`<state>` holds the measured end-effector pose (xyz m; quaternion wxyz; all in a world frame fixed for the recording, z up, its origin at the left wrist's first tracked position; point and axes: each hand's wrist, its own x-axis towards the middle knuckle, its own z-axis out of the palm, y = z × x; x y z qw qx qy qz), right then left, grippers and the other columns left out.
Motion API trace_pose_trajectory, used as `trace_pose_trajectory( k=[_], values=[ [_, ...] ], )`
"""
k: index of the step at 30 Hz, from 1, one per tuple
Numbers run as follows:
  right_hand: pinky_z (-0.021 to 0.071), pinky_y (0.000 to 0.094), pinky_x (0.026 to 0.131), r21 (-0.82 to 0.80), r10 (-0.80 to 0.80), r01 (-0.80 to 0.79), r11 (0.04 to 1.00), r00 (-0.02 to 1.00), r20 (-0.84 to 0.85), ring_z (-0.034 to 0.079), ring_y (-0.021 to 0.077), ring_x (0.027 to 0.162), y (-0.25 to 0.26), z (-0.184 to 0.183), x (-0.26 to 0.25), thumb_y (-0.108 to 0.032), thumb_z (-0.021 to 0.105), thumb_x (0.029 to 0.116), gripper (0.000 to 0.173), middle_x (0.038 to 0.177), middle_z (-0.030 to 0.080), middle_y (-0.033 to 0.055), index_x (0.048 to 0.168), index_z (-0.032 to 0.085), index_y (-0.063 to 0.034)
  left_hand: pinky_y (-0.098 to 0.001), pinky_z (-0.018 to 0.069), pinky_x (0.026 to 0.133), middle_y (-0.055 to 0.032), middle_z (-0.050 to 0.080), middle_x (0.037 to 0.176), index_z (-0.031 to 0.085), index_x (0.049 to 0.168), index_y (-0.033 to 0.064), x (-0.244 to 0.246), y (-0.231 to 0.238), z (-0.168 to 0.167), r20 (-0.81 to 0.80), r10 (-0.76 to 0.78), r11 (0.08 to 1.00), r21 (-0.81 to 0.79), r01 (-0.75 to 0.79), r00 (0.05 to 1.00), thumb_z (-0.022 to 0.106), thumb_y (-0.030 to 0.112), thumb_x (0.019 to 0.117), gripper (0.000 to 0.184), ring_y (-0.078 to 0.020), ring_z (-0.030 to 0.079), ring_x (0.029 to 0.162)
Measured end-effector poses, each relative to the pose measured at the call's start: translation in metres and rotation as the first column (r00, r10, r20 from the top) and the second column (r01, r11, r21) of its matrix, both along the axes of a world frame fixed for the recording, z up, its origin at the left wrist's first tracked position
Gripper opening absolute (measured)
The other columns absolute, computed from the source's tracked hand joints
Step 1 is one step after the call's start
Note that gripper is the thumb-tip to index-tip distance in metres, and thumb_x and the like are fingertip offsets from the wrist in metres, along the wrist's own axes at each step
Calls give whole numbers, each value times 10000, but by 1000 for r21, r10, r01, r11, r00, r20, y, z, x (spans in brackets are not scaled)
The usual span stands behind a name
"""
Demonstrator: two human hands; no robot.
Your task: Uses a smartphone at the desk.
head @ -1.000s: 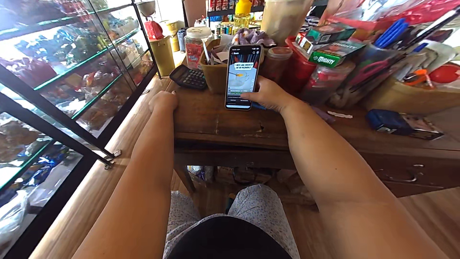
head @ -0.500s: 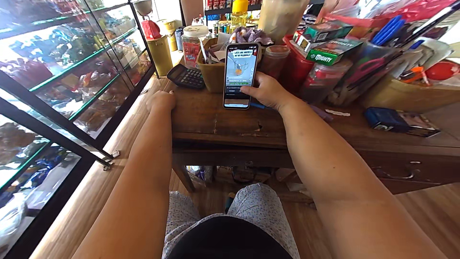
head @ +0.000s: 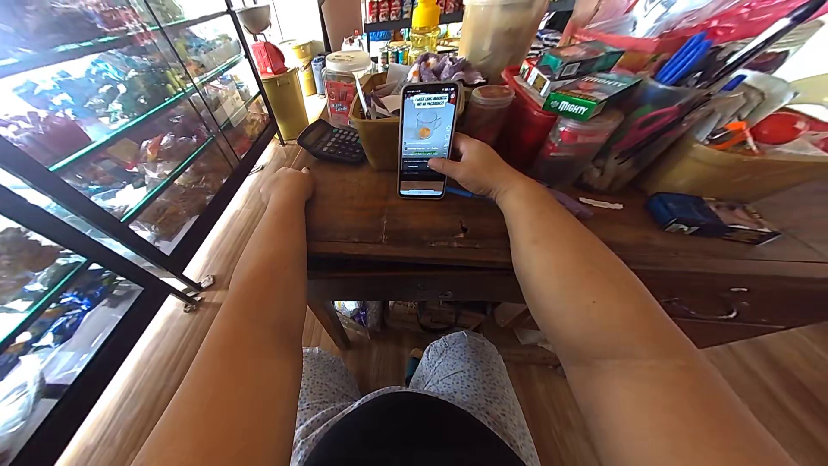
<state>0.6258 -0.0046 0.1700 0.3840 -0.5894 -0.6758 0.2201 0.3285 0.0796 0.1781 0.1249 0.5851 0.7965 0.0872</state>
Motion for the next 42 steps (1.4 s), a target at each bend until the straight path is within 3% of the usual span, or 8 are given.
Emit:
trace_pose_trajectory(
  k=[29, 42],
  values=[
    [458, 465, 1091, -20, 6, -6, 1000, 1000, 14, 622, 229, 1240, -1, 1, -1, -310, 660, 1018, 465, 1315, 654, 163, 1387, 572, -43, -673, 424, 1013, -257, 602, 1379, 664, 1232, -25, 0, 0, 0, -1, -9, 1000, 0, 9, 1000, 321, 528, 1085, 667, -413, 564, 1314],
    [493, 423, 1058, -37, 49, -50, 998, 998, -46, 639, 197, 1197, -2, 1, -1, -204, 722, 966, 484, 1294, 658, 156, 1392, 562, -39, -675, 420, 1020, -259, 593, 1391, 658, 1260, -15, -1, 2, -1, 9, -4, 1000, 5, 4, 1000, 329, 532, 1081, 663, -422, 550, 1328]
  ],
)
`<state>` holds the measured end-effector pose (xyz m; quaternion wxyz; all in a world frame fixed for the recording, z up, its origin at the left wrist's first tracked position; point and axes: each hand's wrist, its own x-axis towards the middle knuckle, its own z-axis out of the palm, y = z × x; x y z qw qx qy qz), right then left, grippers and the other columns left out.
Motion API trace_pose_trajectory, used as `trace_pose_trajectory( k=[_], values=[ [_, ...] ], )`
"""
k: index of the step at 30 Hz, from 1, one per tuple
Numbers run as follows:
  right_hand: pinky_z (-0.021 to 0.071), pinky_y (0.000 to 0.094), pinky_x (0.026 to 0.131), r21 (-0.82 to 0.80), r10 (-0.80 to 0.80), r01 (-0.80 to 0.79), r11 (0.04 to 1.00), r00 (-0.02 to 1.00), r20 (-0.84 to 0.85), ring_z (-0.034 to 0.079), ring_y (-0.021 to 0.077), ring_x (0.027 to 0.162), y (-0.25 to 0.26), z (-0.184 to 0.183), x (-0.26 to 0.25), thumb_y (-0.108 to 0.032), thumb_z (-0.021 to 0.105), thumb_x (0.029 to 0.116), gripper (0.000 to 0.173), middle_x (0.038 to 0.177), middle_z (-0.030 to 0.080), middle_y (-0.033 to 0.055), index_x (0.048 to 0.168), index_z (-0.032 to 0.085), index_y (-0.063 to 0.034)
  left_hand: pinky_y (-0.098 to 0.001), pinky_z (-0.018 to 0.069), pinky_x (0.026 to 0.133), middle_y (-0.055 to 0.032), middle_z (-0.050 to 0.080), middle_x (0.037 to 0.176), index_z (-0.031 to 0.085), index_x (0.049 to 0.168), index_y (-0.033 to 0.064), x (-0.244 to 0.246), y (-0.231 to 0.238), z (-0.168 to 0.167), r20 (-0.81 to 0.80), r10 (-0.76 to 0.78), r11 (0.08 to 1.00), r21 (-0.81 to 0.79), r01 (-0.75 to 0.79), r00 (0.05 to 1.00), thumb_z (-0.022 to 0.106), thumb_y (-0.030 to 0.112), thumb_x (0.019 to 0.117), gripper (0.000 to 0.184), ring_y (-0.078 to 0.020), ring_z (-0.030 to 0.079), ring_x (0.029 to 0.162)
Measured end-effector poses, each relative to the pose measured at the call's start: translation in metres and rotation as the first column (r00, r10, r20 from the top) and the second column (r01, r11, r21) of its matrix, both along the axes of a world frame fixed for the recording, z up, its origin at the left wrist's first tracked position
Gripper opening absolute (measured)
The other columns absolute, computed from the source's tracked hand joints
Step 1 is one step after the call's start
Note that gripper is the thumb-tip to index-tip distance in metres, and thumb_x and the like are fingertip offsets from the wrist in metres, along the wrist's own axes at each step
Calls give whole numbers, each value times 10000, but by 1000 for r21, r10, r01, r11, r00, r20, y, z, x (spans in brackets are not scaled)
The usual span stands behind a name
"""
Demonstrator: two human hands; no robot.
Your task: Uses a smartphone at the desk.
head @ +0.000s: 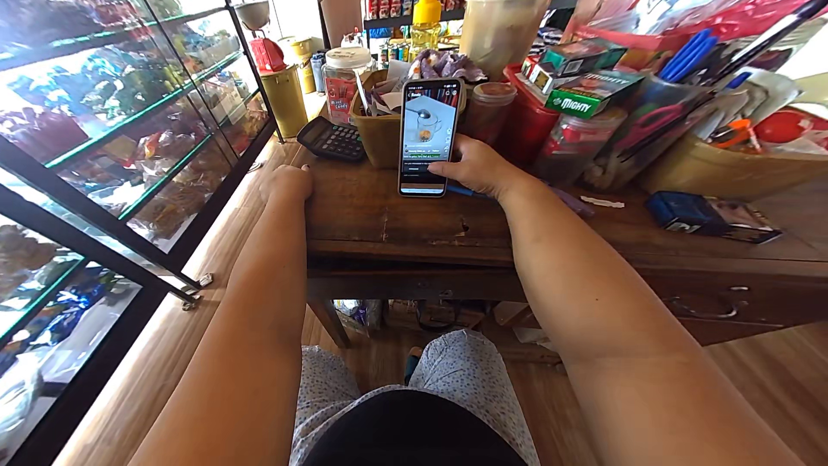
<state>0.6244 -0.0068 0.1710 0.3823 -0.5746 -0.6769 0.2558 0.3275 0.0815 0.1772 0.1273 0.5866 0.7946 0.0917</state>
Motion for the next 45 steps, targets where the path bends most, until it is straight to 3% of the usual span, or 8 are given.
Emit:
trace_pose_trajectory(
  k=[15, 17, 19, 23, 39, 45],
  values=[
    [472, 502, 1063, -19, -27, 28, 999, 998, 59, 638, 255, 1203, -2, 4, -3, -235, 691, 1002, 441, 1271, 670, 176, 1382, 576, -42, -673, 458, 971, -249, 630, 1337, 658, 1249, 0, -5, 5, -2, 4, 4, 1000, 1, -4, 1000, 336, 550, 1074, 661, -413, 599, 1267],
    [466, 522, 1071, -19, -31, 33, 999, 997, 70, 635, 271, 1217, -1, 3, -2, -247, 688, 1004, 454, 1282, 665, 184, 1394, 570, -47, -669, 439, 1006, -248, 609, 1376, 650, 1274, -4, -3, 0, 2, 5, -6, 1000, -9, 6, 1000, 319, 538, 1079, 665, -415, 570, 1308],
    [456, 545, 1075, -4, -24, 25, 1000, 997, 69, 628, 294, 1226, 0, 1, 0, -248, 693, 996, 476, 1291, 658, 199, 1398, 564, -28, -667, 367, 1094, -264, 546, 1455, 622, 1332, -32, 0, -7, 9, 43, -9, 999, -34, 11, 999, 318, 497, 1088, 658, -422, 493, 1391],
    [443, 536, 1097, -24, -32, 34, 999, 996, 87, 612, 292, 1260, -1, 2, 0, -262, 688, 1004, 495, 1327, 645, 196, 1422, 549, -37, -665, 456, 986, -247, 627, 1345, 649, 1264, -8, -3, 4, -1, 2, 4, 1000, -15, -4, 1000, 341, 546, 1075, 661, -402, 596, 1280],
    [500, 480, 1044, -21, 6, -6, 1000, 999, 34, 659, 228, 1166, 3, -2, 4, -273, 696, 993, 476, 1254, 678, 155, 1400, 564, -64, -661, 461, 969, -236, 646, 1315, 678, 1198, -7, -1, 5, -1, -23, 16, 1000, -20, -16, 1000, 340, 556, 1073, 669, -400, 605, 1263],
    [473, 530, 1013, -19, -8, 10, 1000, 996, 91, 632, 290, 1141, 0, 1, 3, -291, 672, 1011, 454, 1209, 660, 209, 1349, 581, -3, -656, 460, 976, -232, 640, 1330, 666, 1229, 0, -2, 6, -2, -24, 8, 1000, -16, -8, 1000, 335, 548, 1075, 658, -391, 602, 1273]
  ],
)
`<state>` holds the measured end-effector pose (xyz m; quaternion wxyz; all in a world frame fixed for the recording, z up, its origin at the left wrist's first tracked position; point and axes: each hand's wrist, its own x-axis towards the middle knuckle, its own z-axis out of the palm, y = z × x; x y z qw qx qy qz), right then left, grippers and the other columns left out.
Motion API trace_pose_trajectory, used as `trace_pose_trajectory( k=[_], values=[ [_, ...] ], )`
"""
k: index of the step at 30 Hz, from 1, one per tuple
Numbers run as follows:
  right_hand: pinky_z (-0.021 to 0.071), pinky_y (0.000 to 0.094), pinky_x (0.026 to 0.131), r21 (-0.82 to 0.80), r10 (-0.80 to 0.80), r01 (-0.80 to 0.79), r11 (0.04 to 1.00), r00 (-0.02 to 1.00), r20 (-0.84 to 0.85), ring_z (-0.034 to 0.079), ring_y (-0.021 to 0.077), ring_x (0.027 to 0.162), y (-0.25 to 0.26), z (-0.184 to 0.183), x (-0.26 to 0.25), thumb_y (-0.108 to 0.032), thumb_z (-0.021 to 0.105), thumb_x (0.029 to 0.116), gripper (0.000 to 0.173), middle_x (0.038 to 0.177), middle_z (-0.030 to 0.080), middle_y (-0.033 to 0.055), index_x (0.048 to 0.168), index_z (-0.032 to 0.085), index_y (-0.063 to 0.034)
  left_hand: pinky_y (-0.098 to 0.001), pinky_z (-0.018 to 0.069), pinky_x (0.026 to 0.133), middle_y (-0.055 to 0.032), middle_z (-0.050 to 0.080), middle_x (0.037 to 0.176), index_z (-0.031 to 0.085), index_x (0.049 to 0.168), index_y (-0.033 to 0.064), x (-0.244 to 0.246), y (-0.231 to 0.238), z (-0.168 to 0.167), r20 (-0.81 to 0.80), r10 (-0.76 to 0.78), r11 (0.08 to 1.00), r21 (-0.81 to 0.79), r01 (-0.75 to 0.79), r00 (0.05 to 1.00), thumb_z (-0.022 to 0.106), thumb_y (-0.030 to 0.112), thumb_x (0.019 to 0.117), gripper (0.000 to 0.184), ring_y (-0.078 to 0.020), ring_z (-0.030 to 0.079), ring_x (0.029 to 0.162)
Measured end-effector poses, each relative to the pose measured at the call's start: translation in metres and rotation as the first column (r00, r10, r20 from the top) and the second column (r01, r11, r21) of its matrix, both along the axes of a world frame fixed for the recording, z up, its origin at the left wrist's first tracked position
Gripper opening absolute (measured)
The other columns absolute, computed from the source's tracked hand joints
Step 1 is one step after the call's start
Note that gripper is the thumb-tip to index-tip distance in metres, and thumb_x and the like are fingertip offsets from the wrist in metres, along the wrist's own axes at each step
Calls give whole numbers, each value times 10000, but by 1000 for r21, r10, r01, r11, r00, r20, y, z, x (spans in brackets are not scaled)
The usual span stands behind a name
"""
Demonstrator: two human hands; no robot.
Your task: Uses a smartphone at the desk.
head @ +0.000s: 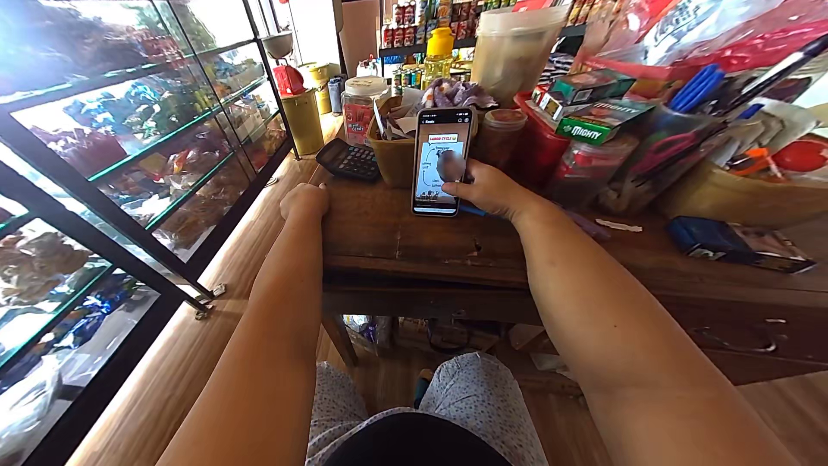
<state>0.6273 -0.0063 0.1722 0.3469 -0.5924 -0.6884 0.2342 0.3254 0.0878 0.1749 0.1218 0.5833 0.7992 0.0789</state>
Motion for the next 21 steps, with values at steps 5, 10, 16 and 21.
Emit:
trace_pose_trajectory(
  k=[5, 10, 16, 21],
  values=[
    [485, 519, 993, -1, 1, -1, 1000, 999, -39, 639, 275, 1105, -1, 0, -1, -301, 655, 1020, 441, 1189, 665, 197, 1339, 587, -4, -679, 447, 982, -259, 625, 1340, 655, 1250, -20, -1, 0, -1, -6, -24, 1000, 12, 24, 1000, 323, 547, 1080, 679, -420, 589, 1279],
    [435, 517, 1089, -23, -14, 12, 1000, 998, -66, 594, 296, 1251, -3, 3, -3, -317, 546, 1077, 457, 1327, 619, 230, 1390, 552, 15, -668, 449, 983, -250, 625, 1346, 652, 1254, -19, -1, -1, 0, -14, -21, 1000, 0, 21, 1000, 318, 548, 1081, 680, -407, 589, 1284],
    [551, 306, 921, -145, 133, -187, 972, 939, -317, 668, 125, 1050, -9, 5, 4, 0, 586, 934, 571, 1215, 661, 113, 1475, 413, -60, -668, 454, 973, -244, 639, 1326, 681, 1201, -13, -1, -1, -1, 0, -15, 1000, 6, 15, 1000, 328, 548, 1077, 675, -410, 597, 1270],
    [556, 337, 913, -148, 162, -223, 963, 925, -344, 658, 137, 1070, -5, 3, 20, -94, 471, 951, 494, 1220, 641, 75, 1445, 453, -91, -662, 450, 988, -240, 627, 1350, 663, 1248, 0, -2, 0, -1, 6, -15, 1000, 5, 15, 1000, 332, 550, 1076, 664, -400, 589, 1285]
  ],
)
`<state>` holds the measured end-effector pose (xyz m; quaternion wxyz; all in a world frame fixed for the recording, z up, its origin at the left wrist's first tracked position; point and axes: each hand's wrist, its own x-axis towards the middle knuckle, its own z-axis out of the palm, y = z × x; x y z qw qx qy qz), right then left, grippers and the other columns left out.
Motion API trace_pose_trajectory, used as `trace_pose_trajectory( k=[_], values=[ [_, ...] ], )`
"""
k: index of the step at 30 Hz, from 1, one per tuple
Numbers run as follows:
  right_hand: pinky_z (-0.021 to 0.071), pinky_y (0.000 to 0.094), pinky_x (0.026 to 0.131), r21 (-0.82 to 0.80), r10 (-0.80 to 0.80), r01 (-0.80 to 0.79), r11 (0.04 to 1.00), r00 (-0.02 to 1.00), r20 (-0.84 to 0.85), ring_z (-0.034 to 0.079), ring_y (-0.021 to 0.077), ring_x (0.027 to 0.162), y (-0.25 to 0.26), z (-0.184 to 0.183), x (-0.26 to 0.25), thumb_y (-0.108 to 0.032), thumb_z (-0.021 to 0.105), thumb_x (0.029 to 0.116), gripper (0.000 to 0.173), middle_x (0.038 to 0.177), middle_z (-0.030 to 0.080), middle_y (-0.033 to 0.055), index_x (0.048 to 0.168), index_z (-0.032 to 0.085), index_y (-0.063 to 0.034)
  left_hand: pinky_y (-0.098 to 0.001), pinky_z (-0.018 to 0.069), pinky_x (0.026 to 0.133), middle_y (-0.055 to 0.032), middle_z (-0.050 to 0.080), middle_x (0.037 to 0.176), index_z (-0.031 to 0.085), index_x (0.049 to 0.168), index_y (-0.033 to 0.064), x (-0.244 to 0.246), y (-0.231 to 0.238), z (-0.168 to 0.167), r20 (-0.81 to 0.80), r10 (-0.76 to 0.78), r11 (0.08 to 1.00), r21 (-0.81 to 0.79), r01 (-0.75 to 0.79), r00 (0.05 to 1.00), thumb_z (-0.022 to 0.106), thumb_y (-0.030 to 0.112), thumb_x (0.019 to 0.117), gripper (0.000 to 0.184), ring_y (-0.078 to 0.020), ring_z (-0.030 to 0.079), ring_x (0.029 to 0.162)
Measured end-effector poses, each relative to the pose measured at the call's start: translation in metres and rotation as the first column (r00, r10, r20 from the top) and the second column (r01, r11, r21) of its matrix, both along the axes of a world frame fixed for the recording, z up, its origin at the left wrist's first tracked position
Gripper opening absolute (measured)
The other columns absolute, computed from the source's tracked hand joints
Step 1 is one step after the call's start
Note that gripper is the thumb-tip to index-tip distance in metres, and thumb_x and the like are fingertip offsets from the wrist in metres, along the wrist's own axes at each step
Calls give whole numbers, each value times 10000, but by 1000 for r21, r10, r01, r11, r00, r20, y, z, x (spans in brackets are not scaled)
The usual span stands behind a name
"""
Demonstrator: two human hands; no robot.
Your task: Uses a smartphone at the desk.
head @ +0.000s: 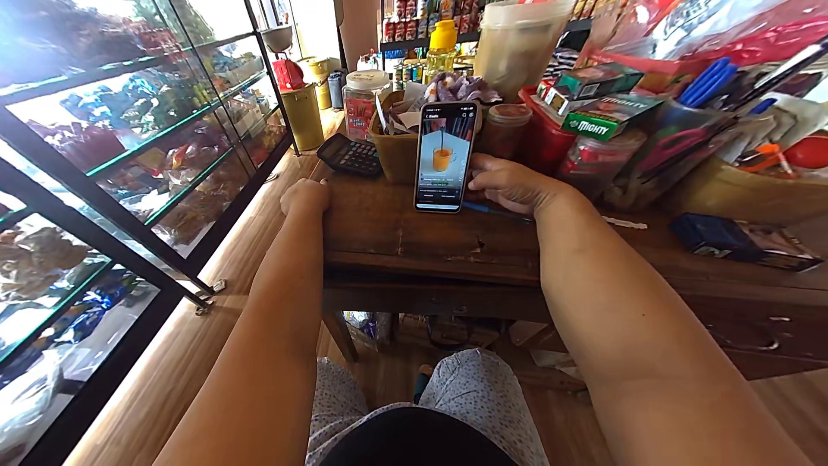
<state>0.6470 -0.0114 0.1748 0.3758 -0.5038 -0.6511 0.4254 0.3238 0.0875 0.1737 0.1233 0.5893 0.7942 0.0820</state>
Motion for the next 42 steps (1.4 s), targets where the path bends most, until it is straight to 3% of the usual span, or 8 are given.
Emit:
trace_pose_trajectory(
  k=[2, 5, 7, 12, 16, 23, 30, 42],
  values=[
    [548, 375, 890, -2, -127, 127, 992, 991, 32, 656, 169, 1052, 1, 2, 0, -89, 430, 966, 436, 1201, 654, 85, 1389, 534, -73, -661, 450, 987, -239, 631, 1342, 666, 1240, 1, 0, 1, -1, 5, 9, 1000, 1, -9, 1000, 339, 553, 1072, 663, -400, 590, 1283],
    [541, 320, 756, 15, -396, 400, 916, 901, 179, 660, 132, 843, 4, 5, -4, -51, 421, 1049, 292, 1060, 699, 92, 1242, 639, -44, -662, 455, 978, -237, 643, 1323, 683, 1200, -4, 0, 2, -1, 4, 13, 1000, -3, -13, 1000, 346, 551, 1071, 662, -399, 600, 1270],
    [534, 353, 743, 58, -467, 472, 880, 837, 285, 639, 158, 795, 6, 2, -5, -51, 434, 1056, 276, 1019, 700, 122, 1193, 671, -20, -662, 457, 975, -239, 643, 1323, 690, 1191, -2, 1, 1, 0, -8, 11, 1000, -5, -11, 1000, 341, 561, 1069, 674, -400, 600, 1270],
    [501, 543, 857, 124, -392, 381, 916, 785, 480, 659, 301, 909, 8, -1, -9, -98, 472, 1065, 256, 1029, 706, 172, 1129, 705, -13, -667, 450, 985, -244, 636, 1332, 682, 1208, -3, 1, 0, 1, 3, 12, 1000, 4, -12, 1000, 341, 549, 1073, 663, -407, 592, 1280],
    [501, 530, 862, 124, -353, 341, 932, 771, 530, 656, 286, 914, 10, -2, -8, -96, 492, 1061, 236, 1020, 705, 155, 1130, 709, -35, -668, 450, 987, -243, 629, 1343, 667, 1234, -2, 1, -2, 1, 3, 8, 1000, 2, -8, 1000, 341, 546, 1072, 658, -406, 589, 1282],
    [492, 537, 895, 112, -314, 305, 946, 771, 554, 652, 302, 965, 8, 1, -9, -113, 515, 1062, 224, 1057, 697, 170, 1155, 703, -32, -665, 454, 977, -253, 635, 1327, 694, 1175, -7, 3, -4, 4, -5, 8, 1000, -5, -8, 1000, 326, 540, 1080, 666, -410, 596, 1273],
    [490, 561, 903, 120, -299, 283, 952, 764, 572, 660, 323, 968, 11, 0, -6, -154, 524, 1072, 234, 1052, 700, 179, 1155, 702, -26, -667, 440, 1010, -240, 611, 1377, 650, 1279, 0, 1, 0, 2, 5, 17, 1000, 1, -17, 1000, 342, 541, 1075, 655, -401, 577, 1303],
    [492, 589, 889, 143, -324, 298, 944, 751, 575, 662, 350, 956, 16, -6, -4, -180, 546, 1077, 234, 1034, 705, 197, 1135, 706, -19, -641, 470, 986, -229, 629, 1345, 641, 1279, 13, -2, -2, 4, 57, 23, 1000, -12, -23, 998, 367, 551, 1070, 640, -389, 602, 1269]
  ],
)
